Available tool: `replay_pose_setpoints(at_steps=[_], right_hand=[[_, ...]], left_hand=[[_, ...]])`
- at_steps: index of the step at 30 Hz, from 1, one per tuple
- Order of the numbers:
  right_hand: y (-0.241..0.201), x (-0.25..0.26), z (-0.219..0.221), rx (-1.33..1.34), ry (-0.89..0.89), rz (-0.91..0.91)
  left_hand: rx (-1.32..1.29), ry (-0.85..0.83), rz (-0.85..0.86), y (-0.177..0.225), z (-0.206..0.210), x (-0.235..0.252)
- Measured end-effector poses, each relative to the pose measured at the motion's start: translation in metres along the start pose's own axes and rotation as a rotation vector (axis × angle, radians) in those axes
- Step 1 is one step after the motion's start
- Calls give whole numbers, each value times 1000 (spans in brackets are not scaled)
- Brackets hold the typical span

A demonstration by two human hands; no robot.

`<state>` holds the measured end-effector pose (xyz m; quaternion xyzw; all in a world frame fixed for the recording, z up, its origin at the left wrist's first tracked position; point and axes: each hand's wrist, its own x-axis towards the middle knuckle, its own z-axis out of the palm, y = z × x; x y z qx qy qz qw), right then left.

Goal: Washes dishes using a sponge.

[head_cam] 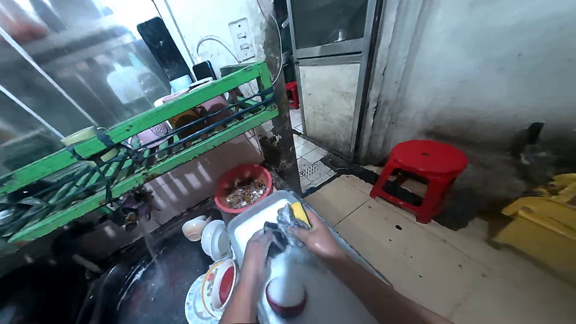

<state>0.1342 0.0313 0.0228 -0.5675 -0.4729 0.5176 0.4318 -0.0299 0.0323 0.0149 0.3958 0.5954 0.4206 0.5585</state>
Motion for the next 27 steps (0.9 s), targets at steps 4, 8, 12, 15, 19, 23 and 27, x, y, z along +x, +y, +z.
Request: replay_pose_setpoints(at_steps=[4,8,12,15,19,23,27], right_hand=[[-19,-18,15,-327,-105,-220],[-18,19,3,30,-174,170],[-20,-10,19,40,-81,40],[-22,-38,32,-172,-193,-337],[-40,-11,4,227,-398,37],[-58,-21,9,73,-257,-74],[-45,-44,34,-490,-143,-746]], left_hand=[[52,-30,147,3,7,-43],[236,-180,253,6,2,-75],[262,-100,258,13,-12,-70],[310,-60,204,15,-28,-63],[-48,-222,246,12,-39,-75],[-424,-205,221,-1,-40,-65],[-735,-53,-105,5,-18,-58]])
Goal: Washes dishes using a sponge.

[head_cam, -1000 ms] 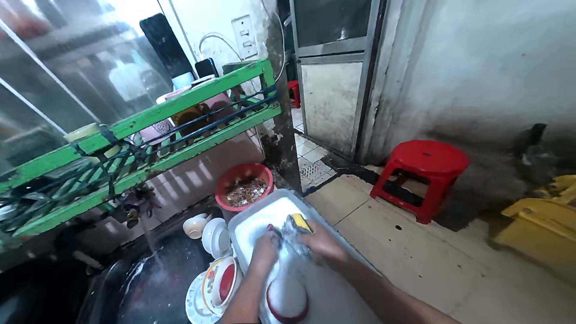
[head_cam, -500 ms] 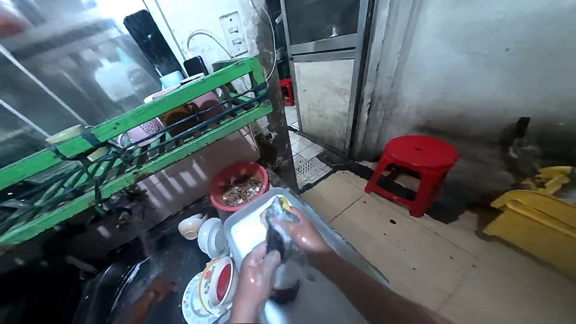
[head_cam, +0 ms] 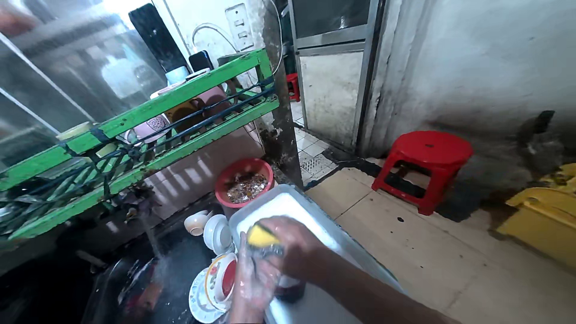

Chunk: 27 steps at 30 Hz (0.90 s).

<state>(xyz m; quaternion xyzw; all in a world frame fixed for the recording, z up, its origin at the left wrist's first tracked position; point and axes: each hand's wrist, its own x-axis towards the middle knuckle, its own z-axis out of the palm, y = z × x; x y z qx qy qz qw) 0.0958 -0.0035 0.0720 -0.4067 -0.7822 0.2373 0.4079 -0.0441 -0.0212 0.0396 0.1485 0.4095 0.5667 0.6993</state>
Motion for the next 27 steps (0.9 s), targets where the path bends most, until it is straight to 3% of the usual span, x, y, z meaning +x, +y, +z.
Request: replay_pose_setpoints(at_steps=[1,2,5,7,10,12,14,16,19,22,24,27], right_hand=[[2,-3,8,-2,52,-68],[1,-5,10,138,34,15],[11,4,-1,654,17,583],[41,8,-5,529,-19,769],[95,-6,5,18,-346,801],[101,-15,5,-49,-440,841],[81,-11,-1,150,-269,817],[52,3,-6,303,-169,719],[28,24,0,271,-256,700],[17,17,12,210,-252,686],[8,-5,16,92,-243,444],[5,-22,11,-49,-395,96]], left_hand=[[-73,61,-9,-2,5,1],[-105,104,11,-3,6,5],[-6,172,124,5,-6,21],[60,185,176,18,-16,26],[69,144,226,32,-18,27],[124,131,277,34,-19,28],[320,161,366,31,-19,29],[582,90,469,22,-23,33],[899,111,582,2,-4,30],[1011,142,564,-12,8,26],[986,60,431,3,9,22],[822,-50,-48,35,18,27]])
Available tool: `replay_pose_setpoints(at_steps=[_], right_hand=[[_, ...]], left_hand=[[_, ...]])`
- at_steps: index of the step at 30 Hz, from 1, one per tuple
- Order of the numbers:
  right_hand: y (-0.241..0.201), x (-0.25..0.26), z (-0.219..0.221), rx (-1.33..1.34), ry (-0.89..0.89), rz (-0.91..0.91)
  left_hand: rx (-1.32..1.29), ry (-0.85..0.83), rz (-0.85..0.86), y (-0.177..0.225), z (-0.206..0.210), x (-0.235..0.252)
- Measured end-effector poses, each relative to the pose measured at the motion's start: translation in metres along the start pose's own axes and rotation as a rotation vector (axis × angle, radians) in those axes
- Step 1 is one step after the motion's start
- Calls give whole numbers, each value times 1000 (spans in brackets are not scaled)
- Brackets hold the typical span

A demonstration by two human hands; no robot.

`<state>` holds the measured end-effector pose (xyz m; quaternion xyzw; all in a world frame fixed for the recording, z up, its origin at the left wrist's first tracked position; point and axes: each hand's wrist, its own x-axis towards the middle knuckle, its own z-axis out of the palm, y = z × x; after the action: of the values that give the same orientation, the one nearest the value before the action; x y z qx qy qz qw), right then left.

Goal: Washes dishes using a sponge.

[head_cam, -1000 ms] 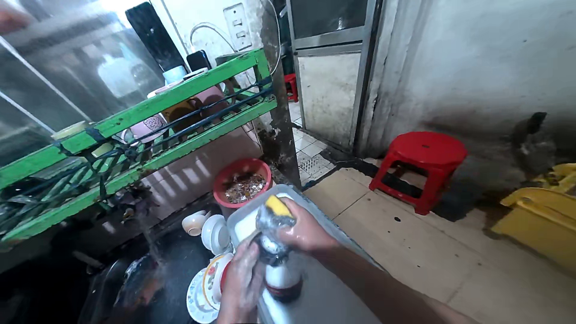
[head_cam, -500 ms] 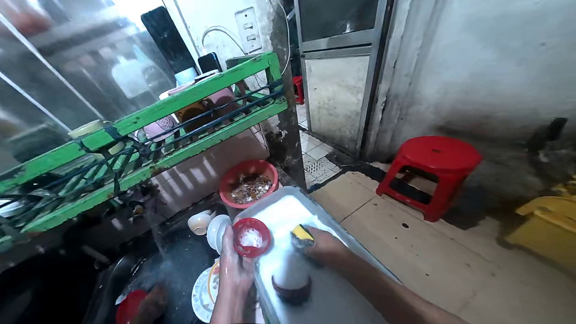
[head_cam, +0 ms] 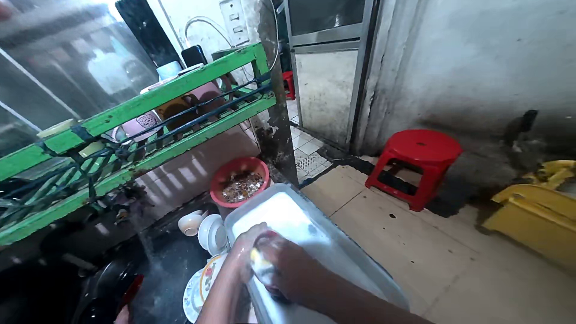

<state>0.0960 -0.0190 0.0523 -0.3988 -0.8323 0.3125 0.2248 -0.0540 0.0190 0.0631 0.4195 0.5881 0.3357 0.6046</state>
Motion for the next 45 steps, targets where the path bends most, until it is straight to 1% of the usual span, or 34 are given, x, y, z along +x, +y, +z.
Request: replay_pose_setpoints(at_steps=[1,2,5,6,7,8,9,11,13,14,15,16,17,19,20,21,22,23,24,25,26,27,29,30,31,33,34,35,37,39,41,43,44,45], right_hand=[[1,0,-2,4,-32,-18],[2,1,-4,79,-17,26],[13,15,-3,618,289,318],[15,19,-6,727,312,419],[13,20,-10,706,287,470],[8,16,-11,570,219,436],[7,9,-11,337,114,326],[16,-1,-2,-103,-71,-51],[29,0,4,-359,-29,-452],[32,1,0,-420,36,-547],[37,1,-4,-461,125,-566],[44,1,-4,-469,230,-531],[51,2,-1,-427,316,-456],[54,5,11,-225,415,-194],[47,8,14,-46,420,-15],[36,11,11,190,345,183],[27,12,4,398,214,341],[19,12,-1,486,102,416],[11,9,-4,411,0,410],[4,5,-4,217,-81,349],[0,0,1,4,-99,256],[0,-4,9,-148,-69,175],[12,-4,17,-285,20,87],[19,-2,16,-281,48,84],[26,2,12,-219,54,124],[36,9,-4,95,38,293],[41,13,-15,274,25,380],[48,17,-22,365,23,415],[57,18,-26,350,0,375],[59,15,-25,240,12,375],[56,8,-29,133,37,460],[54,-9,-34,44,21,522],[53,-18,-37,-1,-27,537],[53,-27,-39,-48,-91,532]], left_hand=[[-8,-31,-36,5,-2,1],[-2,-15,29,4,0,0],[95,192,483,-21,14,10],[129,233,542,-28,19,12],[146,237,531,-30,21,11],[156,204,467,-27,19,8],[170,136,365,-22,15,6],[147,-74,66,-11,1,3],[69,-275,-168,-9,-12,8],[-10,-325,-235,-9,-15,9],[-87,-338,-261,-9,-15,9],[-141,-319,-246,-9,-13,9],[-145,-253,-188,-7,-8,8],[28,-66,60,-6,6,14],[142,4,186,-7,9,19],[218,63,275,-8,11,24],[262,91,317,-10,11,26],[290,87,320,-10,9,27],[315,52,277,-8,6,27],[356,-15,197,-3,3,27],[416,-103,116,2,2,27],[505,-179,69,4,3,28],[770,-264,61,10,7,32],[866,-266,33,16,9,34],[833,-216,-42,18,12,34],[600,-117,-143,15,11,32],[466,-97,-149,11,9,32],[351,-116,-137,6,6,33],[227,-242,-82,-4,4,35],[95,-272,-60,-14,5,42],[-13,-191,-57,-19,4,52],[3,-57,4,-24,2,61],[100,0,72,-27,1,65],[272,18,142,-26,0,68]])
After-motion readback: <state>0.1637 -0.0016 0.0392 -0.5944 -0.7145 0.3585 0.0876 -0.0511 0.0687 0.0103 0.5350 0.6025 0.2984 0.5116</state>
